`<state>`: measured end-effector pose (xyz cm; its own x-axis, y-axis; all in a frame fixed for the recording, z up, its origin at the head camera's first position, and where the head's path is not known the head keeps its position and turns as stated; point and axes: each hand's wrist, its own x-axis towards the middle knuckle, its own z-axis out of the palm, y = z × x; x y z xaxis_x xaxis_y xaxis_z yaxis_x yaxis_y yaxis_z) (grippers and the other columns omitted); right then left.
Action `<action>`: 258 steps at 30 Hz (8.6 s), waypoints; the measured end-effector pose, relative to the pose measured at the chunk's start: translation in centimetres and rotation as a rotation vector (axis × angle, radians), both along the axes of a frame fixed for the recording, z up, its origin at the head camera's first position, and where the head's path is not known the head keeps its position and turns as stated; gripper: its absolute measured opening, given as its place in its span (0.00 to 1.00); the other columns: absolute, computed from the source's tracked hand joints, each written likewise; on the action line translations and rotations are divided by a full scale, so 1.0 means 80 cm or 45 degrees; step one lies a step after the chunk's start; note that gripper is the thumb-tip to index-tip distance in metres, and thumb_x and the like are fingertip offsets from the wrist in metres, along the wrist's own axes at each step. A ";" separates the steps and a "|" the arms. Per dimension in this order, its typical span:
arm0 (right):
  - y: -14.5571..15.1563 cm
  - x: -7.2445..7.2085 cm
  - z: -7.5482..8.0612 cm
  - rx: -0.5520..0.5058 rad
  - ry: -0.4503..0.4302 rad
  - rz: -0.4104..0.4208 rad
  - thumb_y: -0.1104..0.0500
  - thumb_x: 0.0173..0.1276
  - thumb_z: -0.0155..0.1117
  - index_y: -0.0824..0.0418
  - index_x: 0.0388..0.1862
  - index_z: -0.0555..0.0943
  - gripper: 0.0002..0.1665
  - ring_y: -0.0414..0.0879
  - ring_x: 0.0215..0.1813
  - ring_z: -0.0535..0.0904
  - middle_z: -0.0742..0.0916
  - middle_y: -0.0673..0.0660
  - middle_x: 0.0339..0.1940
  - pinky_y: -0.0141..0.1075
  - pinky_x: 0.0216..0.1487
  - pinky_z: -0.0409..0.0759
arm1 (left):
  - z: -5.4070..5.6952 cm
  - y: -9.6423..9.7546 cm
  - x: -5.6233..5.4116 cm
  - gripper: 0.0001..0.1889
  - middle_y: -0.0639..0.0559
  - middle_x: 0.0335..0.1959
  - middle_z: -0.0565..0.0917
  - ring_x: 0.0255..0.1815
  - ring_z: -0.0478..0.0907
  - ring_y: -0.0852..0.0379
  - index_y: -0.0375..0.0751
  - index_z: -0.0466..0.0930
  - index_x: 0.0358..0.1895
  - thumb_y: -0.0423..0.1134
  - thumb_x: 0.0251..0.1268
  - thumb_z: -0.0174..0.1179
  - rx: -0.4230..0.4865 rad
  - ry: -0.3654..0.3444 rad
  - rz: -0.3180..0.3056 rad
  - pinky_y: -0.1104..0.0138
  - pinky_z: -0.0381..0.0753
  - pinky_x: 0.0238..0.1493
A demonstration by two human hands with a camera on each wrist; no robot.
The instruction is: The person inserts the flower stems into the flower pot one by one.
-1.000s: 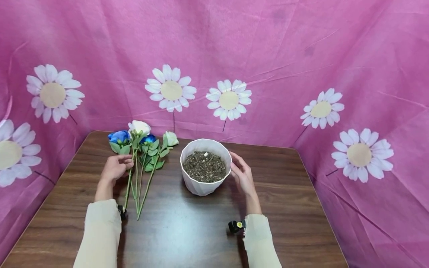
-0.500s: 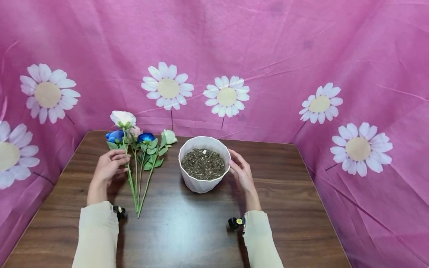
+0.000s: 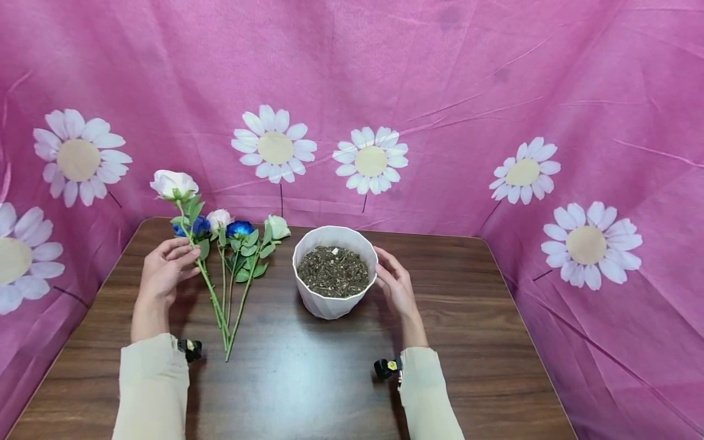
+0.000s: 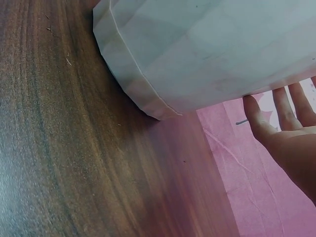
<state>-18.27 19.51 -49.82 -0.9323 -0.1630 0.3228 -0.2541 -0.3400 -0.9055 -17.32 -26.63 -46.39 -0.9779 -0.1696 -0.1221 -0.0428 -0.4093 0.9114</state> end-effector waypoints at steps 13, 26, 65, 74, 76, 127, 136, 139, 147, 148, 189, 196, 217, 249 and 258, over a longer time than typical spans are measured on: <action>-0.010 0.012 0.020 -0.015 -0.147 -0.065 0.70 0.76 0.51 0.82 0.71 0.61 0.29 0.49 0.58 0.77 0.78 0.62 0.60 0.39 0.57 0.83 | -0.003 0.010 0.000 0.13 0.51 0.33 0.88 0.36 0.86 0.62 0.39 0.78 0.45 0.18 0.66 0.60 0.215 0.033 0.071 0.67 0.89 0.29; -0.012 0.011 0.021 0.000 -0.157 -0.068 0.70 0.77 0.51 0.80 0.72 0.62 0.28 0.52 0.59 0.77 0.76 0.66 0.62 0.39 0.57 0.83 | 0.015 0.019 -0.003 0.11 0.46 0.29 0.85 0.30 0.84 0.56 0.34 0.76 0.41 0.15 0.66 0.56 0.537 0.138 0.133 0.62 0.88 0.24; -0.006 0.009 0.013 -0.021 -0.161 -0.059 0.68 0.77 0.52 0.80 0.72 0.61 0.29 0.50 0.59 0.76 0.76 0.65 0.63 0.37 0.58 0.82 | 0.076 0.080 -0.031 0.07 0.42 0.34 0.87 0.33 0.85 0.50 0.36 0.72 0.40 0.20 0.71 0.56 0.706 0.208 0.032 0.62 0.88 0.27; -0.010 0.008 0.016 -0.010 -0.214 -0.080 0.70 0.78 0.49 0.79 0.73 0.62 0.28 0.51 0.61 0.75 0.76 0.64 0.64 0.41 0.60 0.81 | 0.087 0.093 -0.037 0.08 0.41 0.36 0.86 0.34 0.86 0.50 0.36 0.72 0.41 0.19 0.71 0.55 0.699 0.229 0.003 0.62 0.89 0.31; -0.010 0.008 0.017 -0.010 -0.204 -0.074 0.69 0.77 0.50 0.79 0.73 0.61 0.28 0.52 0.61 0.75 0.76 0.63 0.63 0.42 0.61 0.81 | 0.089 0.098 -0.039 0.08 0.41 0.36 0.85 0.34 0.85 0.50 0.35 0.72 0.42 0.19 0.71 0.55 0.693 0.249 0.007 0.62 0.89 0.31; -0.007 0.007 0.013 -0.026 -0.207 -0.066 0.70 0.77 0.51 0.78 0.73 0.62 0.28 0.49 0.60 0.77 0.75 0.66 0.66 0.39 0.58 0.83 | 0.119 0.220 -0.101 0.14 0.53 0.34 0.80 0.33 0.80 0.57 0.44 0.71 0.42 0.18 0.70 0.55 -0.066 0.397 -0.087 0.70 0.87 0.35; -0.007 0.008 0.013 -0.019 -0.189 -0.065 0.69 0.77 0.50 0.79 0.73 0.62 0.29 0.50 0.61 0.76 0.75 0.65 0.66 0.38 0.58 0.83 | 0.120 0.235 -0.112 0.12 0.47 0.34 0.80 0.32 0.79 0.56 0.40 0.70 0.42 0.18 0.69 0.55 -0.199 0.455 -0.160 0.68 0.86 0.35; -0.008 0.007 0.013 -0.012 -0.185 -0.065 0.70 0.77 0.50 0.79 0.73 0.62 0.28 0.50 0.60 0.76 0.77 0.62 0.64 0.37 0.57 0.83 | 0.120 0.241 -0.114 0.11 0.40 0.37 0.80 0.32 0.79 0.57 0.38 0.70 0.43 0.18 0.69 0.55 -0.240 0.464 -0.175 0.68 0.86 0.34; -0.007 0.007 0.016 -0.010 -0.187 -0.059 0.72 0.76 0.50 0.80 0.73 0.61 0.28 0.48 0.59 0.77 0.78 0.60 0.61 0.36 0.56 0.83 | 0.121 0.259 -0.120 0.09 0.37 0.38 0.78 0.33 0.77 0.57 0.29 0.69 0.47 0.18 0.69 0.55 -0.370 0.520 -0.245 0.67 0.85 0.34; -0.007 0.007 0.016 -0.010 -0.181 -0.059 0.72 0.76 0.50 0.80 0.72 0.61 0.28 0.48 0.59 0.77 0.78 0.60 0.61 0.36 0.57 0.83 | 0.121 0.261 -0.120 0.09 0.35 0.39 0.78 0.33 0.77 0.57 0.29 0.69 0.47 0.19 0.69 0.55 -0.388 0.529 -0.258 0.68 0.85 0.34; -0.001 -0.002 -0.003 -0.032 -0.049 0.013 0.63 0.77 0.57 0.70 0.72 0.70 0.27 0.48 0.60 0.77 0.79 0.59 0.63 0.38 0.59 0.83 | 0.098 0.272 -0.117 0.07 0.38 0.38 0.80 0.35 0.79 0.46 0.26 0.73 0.48 0.26 0.72 0.58 -0.913 0.495 -0.325 0.62 0.84 0.38; -0.008 0.004 0.010 -0.050 -0.165 -0.043 0.71 0.76 0.49 0.81 0.72 0.60 0.28 0.48 0.58 0.77 0.78 0.58 0.60 0.36 0.56 0.83 | 0.095 0.268 -0.113 0.06 0.37 0.37 0.81 0.35 0.80 0.41 0.27 0.72 0.46 0.24 0.71 0.57 -0.940 0.505 -0.283 0.64 0.84 0.36; -0.010 0.004 0.007 -0.043 -0.168 -0.048 0.70 0.77 0.50 0.80 0.73 0.61 0.28 0.49 0.60 0.77 0.78 0.58 0.61 0.38 0.59 0.82 | 0.095 0.260 -0.121 0.11 0.37 0.44 0.84 0.42 0.82 0.43 0.29 0.77 0.51 0.32 0.72 0.62 -0.992 0.424 -0.379 0.60 0.87 0.44; -0.010 0.006 0.012 -0.040 -0.175 -0.056 0.70 0.77 0.49 0.80 0.72 0.61 0.28 0.49 0.60 0.77 0.79 0.57 0.60 0.38 0.59 0.83 | 0.049 0.135 -0.095 0.21 0.29 0.56 0.77 0.42 0.80 0.62 0.24 0.72 0.63 0.36 0.77 0.57 -0.844 0.111 -0.519 0.55 0.86 0.54; -0.010 0.006 0.012 -0.032 -0.191 -0.064 0.70 0.77 0.50 0.79 0.73 0.61 0.29 0.49 0.61 0.77 0.78 0.58 0.62 0.39 0.60 0.82 | 0.031 0.105 -0.084 0.25 0.38 0.52 0.78 0.41 0.82 0.63 0.20 0.66 0.66 0.38 0.79 0.55 -0.750 0.012 -0.535 0.50 0.83 0.57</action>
<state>-17.80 18.72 -48.86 -0.9771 -0.1090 0.1829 -0.1339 -0.3532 -0.9259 -24.01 -18.25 -43.93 -0.9755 0.1857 -0.1176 -0.0798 0.1993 0.9767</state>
